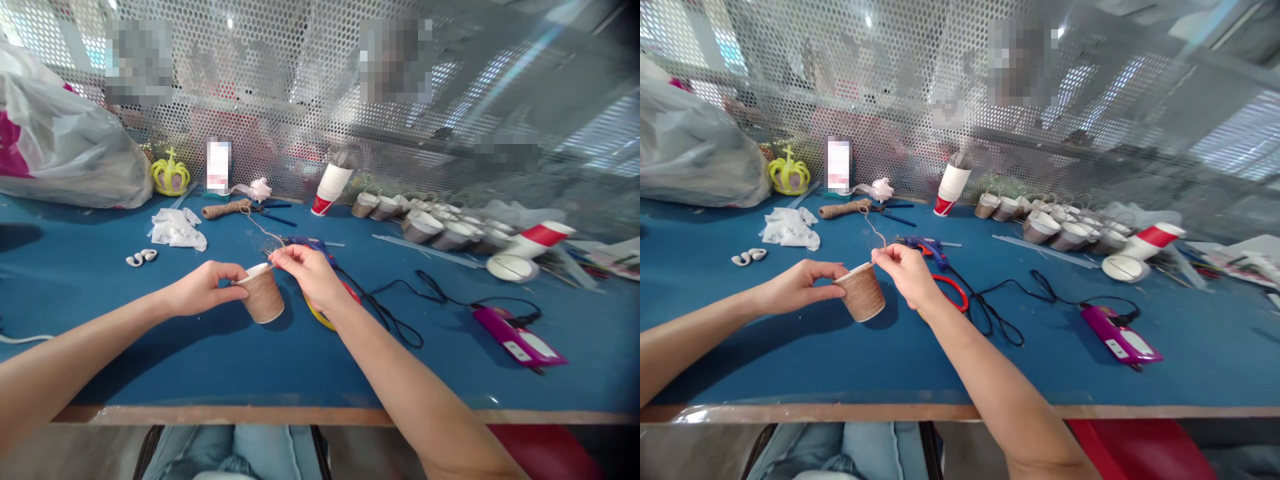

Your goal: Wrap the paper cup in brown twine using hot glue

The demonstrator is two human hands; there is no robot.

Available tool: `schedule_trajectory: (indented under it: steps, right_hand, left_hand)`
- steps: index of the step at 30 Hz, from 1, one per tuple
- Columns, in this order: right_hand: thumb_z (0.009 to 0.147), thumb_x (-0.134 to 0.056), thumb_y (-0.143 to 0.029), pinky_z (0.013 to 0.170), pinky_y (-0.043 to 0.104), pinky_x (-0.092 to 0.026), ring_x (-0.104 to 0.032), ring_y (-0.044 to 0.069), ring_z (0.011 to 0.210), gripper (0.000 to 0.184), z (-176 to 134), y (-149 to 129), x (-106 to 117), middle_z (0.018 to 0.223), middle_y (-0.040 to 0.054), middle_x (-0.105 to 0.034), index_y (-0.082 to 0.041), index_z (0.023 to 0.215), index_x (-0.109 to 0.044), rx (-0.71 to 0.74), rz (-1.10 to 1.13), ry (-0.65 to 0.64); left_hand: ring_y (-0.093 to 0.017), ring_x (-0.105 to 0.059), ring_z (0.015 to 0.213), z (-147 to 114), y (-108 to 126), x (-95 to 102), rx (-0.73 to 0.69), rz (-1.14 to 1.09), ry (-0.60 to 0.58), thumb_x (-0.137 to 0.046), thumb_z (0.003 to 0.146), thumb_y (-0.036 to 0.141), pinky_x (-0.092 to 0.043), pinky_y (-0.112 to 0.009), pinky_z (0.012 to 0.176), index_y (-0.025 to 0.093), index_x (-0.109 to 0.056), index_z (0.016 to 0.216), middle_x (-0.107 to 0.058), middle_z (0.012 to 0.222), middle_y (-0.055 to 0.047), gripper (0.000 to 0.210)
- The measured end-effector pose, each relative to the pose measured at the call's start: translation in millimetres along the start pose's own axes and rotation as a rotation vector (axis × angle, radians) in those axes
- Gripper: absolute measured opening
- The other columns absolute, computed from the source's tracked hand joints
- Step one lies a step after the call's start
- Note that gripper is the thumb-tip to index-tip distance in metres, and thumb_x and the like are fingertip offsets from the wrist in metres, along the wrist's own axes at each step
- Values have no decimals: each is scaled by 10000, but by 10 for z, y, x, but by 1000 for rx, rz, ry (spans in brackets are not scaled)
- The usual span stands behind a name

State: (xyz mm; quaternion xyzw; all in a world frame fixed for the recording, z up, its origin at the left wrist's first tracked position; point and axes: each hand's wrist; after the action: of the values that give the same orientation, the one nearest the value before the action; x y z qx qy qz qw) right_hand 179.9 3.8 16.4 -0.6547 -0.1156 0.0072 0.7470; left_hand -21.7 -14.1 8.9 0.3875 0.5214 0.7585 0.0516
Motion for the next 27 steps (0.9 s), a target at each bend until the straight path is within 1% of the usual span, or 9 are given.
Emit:
schedule_trajectory:
  steps: [6,11,17,20,24,27]
  right_hand:
    - [682,-650,-396,765,309,-418,-565,143,741,226,-13,16,-24,738,16,-631,-176,697,-601,-13,-19,11]
    - [702,-629,-383,756,308,-419,-563,145,736,215,-29,11,-41,737,23,-628,-172,695,-594,4,-48,17]
    - [698,-627,-390,739,300,-423,-564,141,722,219,-43,24,-51,721,13,-625,-173,700,-597,25,-51,19]
    - [694,-631,-386,761,301,-427,-575,144,755,214,-50,26,-62,754,20,-640,-174,717,-607,22,-27,14]
    - [704,-626,-386,806,310,-427,-589,153,820,211,-60,25,-71,806,35,-660,-179,741,-615,12,14,-10]
    - [705,-629,-377,809,314,-430,-589,150,814,207,-63,26,-69,812,39,-660,-176,750,-612,15,24,-10]
  left_hand:
    - [-167,-571,805,-4,15,0,-12,-18,-11,-522,810,278,-443,-283,782,122,-613,835,-649,862,-44,182]
    - [-160,-566,785,-7,3,-7,-32,-18,-9,-527,810,278,-440,-292,799,124,-596,779,-640,805,-35,171]
    - [-168,-568,814,-12,18,-4,-49,-28,-21,-523,818,282,-440,-303,810,129,-603,817,-648,839,-42,173]
    - [-168,-568,825,-12,43,6,-74,-41,-37,-514,824,274,-445,-289,794,127,-602,827,-640,867,-52,171]
    - [-176,-567,872,-12,58,16,-89,-55,-52,-514,825,249,-436,-298,826,128,-601,843,-638,917,-63,151]
    - [-183,-568,891,-13,55,18,-92,-62,-45,-520,823,244,-430,-309,842,128,-604,842,-641,931,-66,145]
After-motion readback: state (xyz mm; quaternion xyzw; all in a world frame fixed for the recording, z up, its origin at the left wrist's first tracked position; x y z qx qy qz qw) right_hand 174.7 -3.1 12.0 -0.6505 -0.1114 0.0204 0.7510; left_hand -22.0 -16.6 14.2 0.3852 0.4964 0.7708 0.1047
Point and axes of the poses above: each hand's wrist, its own z-axis towards the middle knuckle, its own x-axis out of the back of the hand, y = z × x
